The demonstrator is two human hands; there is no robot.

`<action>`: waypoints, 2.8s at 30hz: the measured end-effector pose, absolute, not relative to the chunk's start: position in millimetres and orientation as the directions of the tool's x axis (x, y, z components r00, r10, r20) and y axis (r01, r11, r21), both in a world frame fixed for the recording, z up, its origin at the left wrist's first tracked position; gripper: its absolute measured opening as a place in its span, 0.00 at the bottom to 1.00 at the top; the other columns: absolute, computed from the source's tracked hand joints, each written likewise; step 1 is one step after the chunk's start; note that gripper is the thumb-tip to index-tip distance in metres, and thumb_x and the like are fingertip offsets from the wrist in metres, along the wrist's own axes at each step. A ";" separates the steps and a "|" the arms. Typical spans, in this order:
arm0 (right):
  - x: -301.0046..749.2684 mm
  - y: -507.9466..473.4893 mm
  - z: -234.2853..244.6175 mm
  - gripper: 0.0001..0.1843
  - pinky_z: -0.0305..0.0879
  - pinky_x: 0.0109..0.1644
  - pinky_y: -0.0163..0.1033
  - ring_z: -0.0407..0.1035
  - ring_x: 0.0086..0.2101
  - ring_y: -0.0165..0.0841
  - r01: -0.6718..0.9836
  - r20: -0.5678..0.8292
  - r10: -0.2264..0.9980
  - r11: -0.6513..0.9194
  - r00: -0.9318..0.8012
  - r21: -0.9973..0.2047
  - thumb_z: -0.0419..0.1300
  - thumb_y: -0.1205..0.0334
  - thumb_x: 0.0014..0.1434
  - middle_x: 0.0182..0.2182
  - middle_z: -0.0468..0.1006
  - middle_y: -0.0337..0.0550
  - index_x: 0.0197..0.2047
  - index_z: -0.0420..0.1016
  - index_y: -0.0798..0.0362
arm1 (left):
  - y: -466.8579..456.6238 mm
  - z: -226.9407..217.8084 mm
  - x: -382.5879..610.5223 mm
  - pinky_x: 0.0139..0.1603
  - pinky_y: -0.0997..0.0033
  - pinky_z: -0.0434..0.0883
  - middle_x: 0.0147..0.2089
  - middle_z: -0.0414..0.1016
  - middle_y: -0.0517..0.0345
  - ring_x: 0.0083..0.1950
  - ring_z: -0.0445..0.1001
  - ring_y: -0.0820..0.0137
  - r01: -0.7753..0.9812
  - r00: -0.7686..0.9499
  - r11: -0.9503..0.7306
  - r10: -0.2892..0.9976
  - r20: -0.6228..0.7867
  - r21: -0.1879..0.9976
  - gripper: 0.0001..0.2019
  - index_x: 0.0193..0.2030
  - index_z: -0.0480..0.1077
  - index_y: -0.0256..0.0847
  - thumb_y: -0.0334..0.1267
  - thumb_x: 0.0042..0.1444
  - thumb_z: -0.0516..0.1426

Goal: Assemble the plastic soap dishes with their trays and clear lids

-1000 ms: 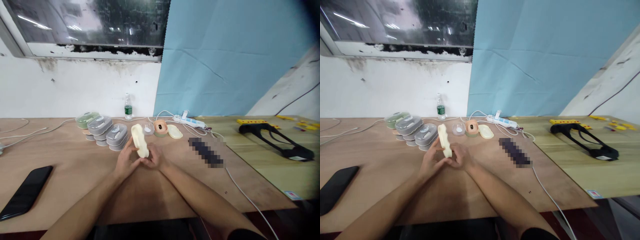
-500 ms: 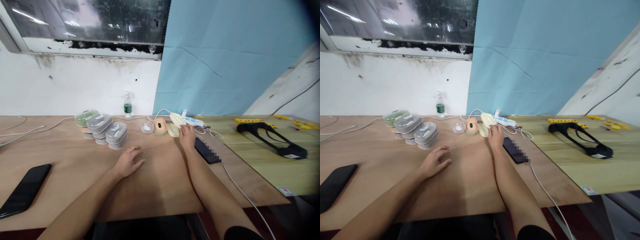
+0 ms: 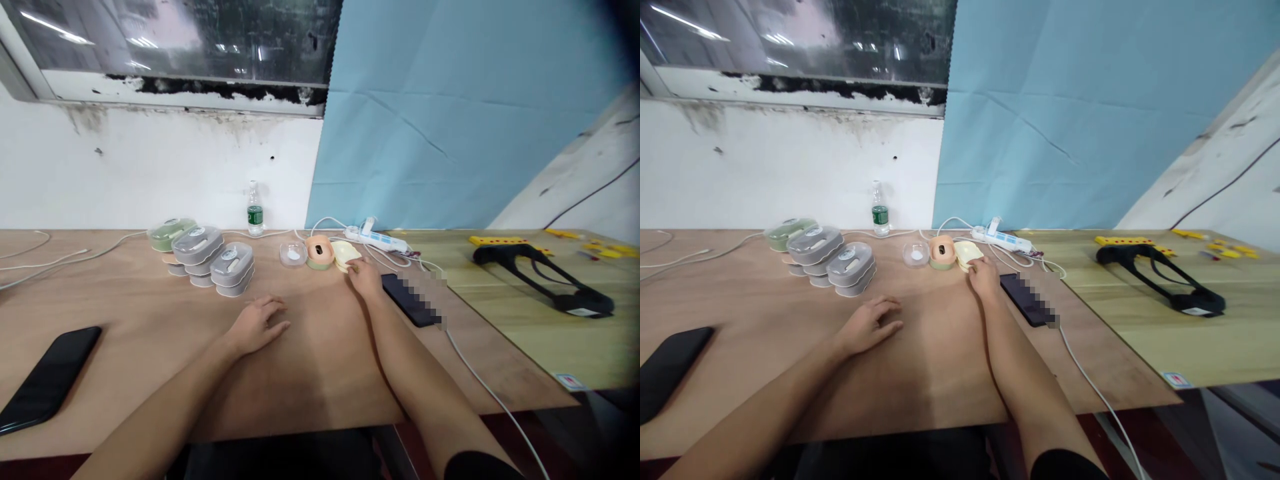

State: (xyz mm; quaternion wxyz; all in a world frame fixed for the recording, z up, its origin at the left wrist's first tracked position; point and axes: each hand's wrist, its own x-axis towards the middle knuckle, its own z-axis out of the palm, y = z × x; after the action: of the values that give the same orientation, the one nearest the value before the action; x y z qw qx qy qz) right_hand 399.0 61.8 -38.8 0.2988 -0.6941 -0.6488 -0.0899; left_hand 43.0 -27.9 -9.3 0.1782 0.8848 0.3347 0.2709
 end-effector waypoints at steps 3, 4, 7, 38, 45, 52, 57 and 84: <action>397.3 60.6 -37.7 0.14 0.62 0.47 0.41 0.68 0.39 0.39 0.958 0.490 0.852 -0.042 0.183 -0.285 0.55 0.66 0.53 0.36 0.74 0.48 0.40 0.80 0.53 | -26.9 -10.6 42.4 0.51 0.62 0.69 0.51 0.72 0.52 0.51 0.72 0.63 0.501 0.631 -0.711 0.691 0.353 0.494 0.13 0.48 0.70 0.43 0.43 0.58 0.56; 396.6 60.2 -37.2 0.13 0.61 0.47 0.41 0.68 0.39 0.39 0.958 0.482 0.855 -0.055 0.191 -0.282 0.55 0.66 0.53 0.36 0.74 0.48 0.39 0.80 0.53 | -26.6 -10.8 42.3 0.51 0.63 0.69 0.51 0.72 0.52 0.51 0.72 0.63 0.502 0.632 -0.710 0.691 0.351 0.495 0.13 0.48 0.70 0.43 0.43 0.58 0.56; 393.4 58.1 -34.8 0.13 0.60 0.45 0.41 0.67 0.39 0.38 0.957 0.465 0.859 -0.088 0.214 -0.276 0.55 0.64 0.53 0.36 0.74 0.47 0.38 0.80 0.52 | -26.1 -10.6 42.0 0.52 0.62 0.69 0.51 0.72 0.52 0.51 0.72 0.63 0.503 0.633 -0.707 0.693 0.344 0.497 0.13 0.48 0.70 0.43 0.43 0.58 0.56; 339.5 70.3 -38.1 0.14 0.62 0.42 0.40 0.68 0.40 0.39 0.920 0.615 0.787 0.197 0.058 -0.339 0.48 0.59 0.64 0.37 0.76 0.50 0.40 0.74 0.53 | -25.0 -11.0 43.8 0.47 0.64 0.68 0.48 0.74 0.53 0.48 0.72 0.64 0.507 0.654 -0.709 0.687 0.318 0.490 0.12 0.47 0.70 0.42 0.43 0.59 0.55; 340.9 72.9 -41.0 0.15 0.63 0.45 0.42 0.69 0.40 0.40 0.911 0.618 0.786 0.246 0.012 -0.332 0.48 0.59 0.65 0.37 0.77 0.51 0.40 0.74 0.54 | -26.6 -8.8 43.6 0.47 0.64 0.68 0.48 0.74 0.53 0.48 0.73 0.63 0.513 0.651 -0.708 0.690 0.318 0.486 0.11 0.46 0.70 0.43 0.43 0.59 0.55; 340.2 70.5 -39.9 0.16 0.63 0.43 0.41 0.69 0.40 0.39 0.916 0.613 0.789 0.212 0.045 -0.341 0.47 0.57 0.65 0.38 0.77 0.50 0.40 0.74 0.53 | -27.2 -7.6 43.5 0.47 0.63 0.69 0.48 0.74 0.53 0.48 0.73 0.63 0.512 0.648 -0.708 0.690 0.322 0.486 0.12 0.47 0.70 0.43 0.44 0.59 0.55; 340.5 69.8 -39.1 0.15 0.63 0.44 0.42 0.70 0.40 0.40 0.911 0.613 0.789 0.223 0.040 -0.346 0.48 0.57 0.65 0.37 0.77 0.50 0.40 0.75 0.53 | -27.3 -7.7 43.3 0.47 0.63 0.69 0.48 0.74 0.53 0.48 0.73 0.63 0.514 0.649 -0.709 0.690 0.322 0.483 0.12 0.47 0.70 0.43 0.43 0.59 0.56; 320.8 53.9 -32.6 0.18 0.66 0.41 0.40 0.74 0.36 0.38 0.885 0.641 0.766 0.262 0.052 -0.385 0.52 0.55 0.62 0.39 0.81 0.48 0.51 0.73 0.53 | -21.6 -3.8 31.5 0.55 0.62 0.67 0.50 0.71 0.50 0.53 0.70 0.64 0.524 0.483 -0.730 0.679 0.553 0.439 0.12 0.49 0.68 0.43 0.41 0.60 0.54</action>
State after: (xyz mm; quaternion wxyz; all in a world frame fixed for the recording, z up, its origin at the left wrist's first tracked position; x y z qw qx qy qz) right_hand 320.8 53.9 -32.6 0.4031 -0.6031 -0.6844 -0.0738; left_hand 31.5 -21.6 -3.8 0.1056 0.8546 0.3520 0.3670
